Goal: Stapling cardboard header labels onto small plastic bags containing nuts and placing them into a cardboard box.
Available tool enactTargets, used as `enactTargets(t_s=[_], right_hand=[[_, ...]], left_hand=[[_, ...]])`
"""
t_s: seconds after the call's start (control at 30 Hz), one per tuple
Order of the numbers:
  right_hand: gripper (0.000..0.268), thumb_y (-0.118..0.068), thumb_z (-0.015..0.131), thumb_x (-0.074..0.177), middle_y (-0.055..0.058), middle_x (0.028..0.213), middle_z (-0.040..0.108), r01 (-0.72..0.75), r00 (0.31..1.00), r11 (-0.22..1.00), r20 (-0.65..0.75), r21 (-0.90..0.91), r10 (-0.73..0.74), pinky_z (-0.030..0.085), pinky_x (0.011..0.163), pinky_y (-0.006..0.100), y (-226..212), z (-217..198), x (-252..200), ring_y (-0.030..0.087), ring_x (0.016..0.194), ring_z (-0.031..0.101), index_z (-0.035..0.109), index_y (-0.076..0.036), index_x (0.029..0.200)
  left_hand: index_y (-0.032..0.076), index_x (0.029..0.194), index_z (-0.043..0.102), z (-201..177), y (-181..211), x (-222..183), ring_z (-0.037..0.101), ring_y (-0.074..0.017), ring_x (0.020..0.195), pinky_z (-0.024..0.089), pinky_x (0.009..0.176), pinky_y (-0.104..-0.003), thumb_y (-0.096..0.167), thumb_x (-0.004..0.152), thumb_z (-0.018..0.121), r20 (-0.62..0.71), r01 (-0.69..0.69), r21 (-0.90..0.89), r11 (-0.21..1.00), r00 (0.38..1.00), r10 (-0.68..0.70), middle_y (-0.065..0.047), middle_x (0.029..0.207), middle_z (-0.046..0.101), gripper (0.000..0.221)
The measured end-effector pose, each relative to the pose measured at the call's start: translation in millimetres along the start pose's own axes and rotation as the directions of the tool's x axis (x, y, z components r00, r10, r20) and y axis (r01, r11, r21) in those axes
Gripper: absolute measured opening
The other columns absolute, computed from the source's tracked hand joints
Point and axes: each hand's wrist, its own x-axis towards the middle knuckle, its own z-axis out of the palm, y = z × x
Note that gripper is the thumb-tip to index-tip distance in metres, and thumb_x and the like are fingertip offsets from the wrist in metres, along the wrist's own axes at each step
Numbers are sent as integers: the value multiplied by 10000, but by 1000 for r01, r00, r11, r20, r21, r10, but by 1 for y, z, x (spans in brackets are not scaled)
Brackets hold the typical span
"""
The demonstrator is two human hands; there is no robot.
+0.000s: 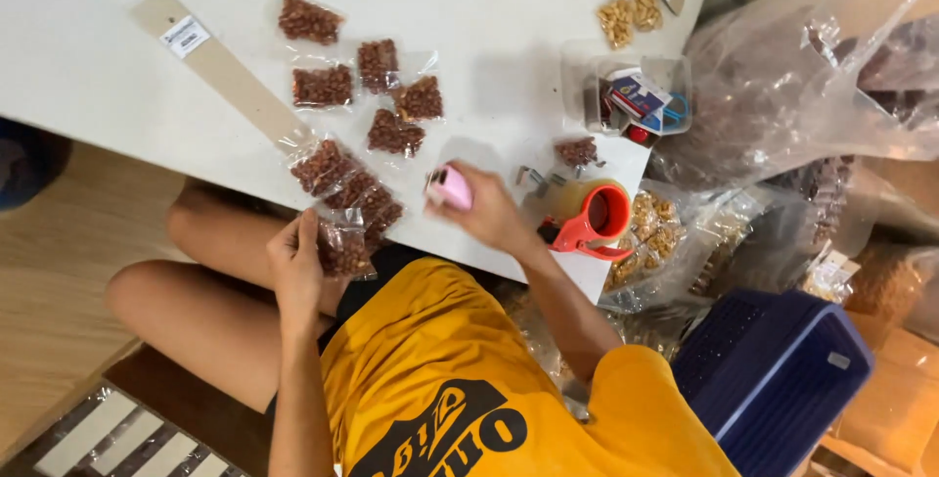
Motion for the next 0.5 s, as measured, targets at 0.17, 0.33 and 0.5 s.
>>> enactTargets(t_s=[0.17,0.33,0.5], right_hand=[[294,-209,774,862,44,870,717,-208,963,548,-267,-810,-30,594,755,431,105,-11,7,256,820,730,660,-139,1123],[853,-498,827,774,173,1443,444,-243,955,628,-297,-739,19,285,1116,616,96,-16,-3,413,1284,450,494,-84,1442],[256,-17,564,861,130,844,659,-195,727,888,-669,-416,-154,449,865,401,90,-106,-30,307,857,598,744,-95,1024]], left_hand=[[99,731,605,14,-13,10,474,-123,736,432,697,-306,206,1136,545,-13,0,-19,1000,1000,0,-21,649,561,422],[-11,1047,737,45,10,17,664,-268,1020,504,901,-458,176,1100,558,28,-91,-10,996,995,91,-219,973,728,265],[76,970,730,61,13,24,649,-183,900,502,879,-382,230,1123,515,81,-105,-8,994,991,105,-108,882,721,305]])
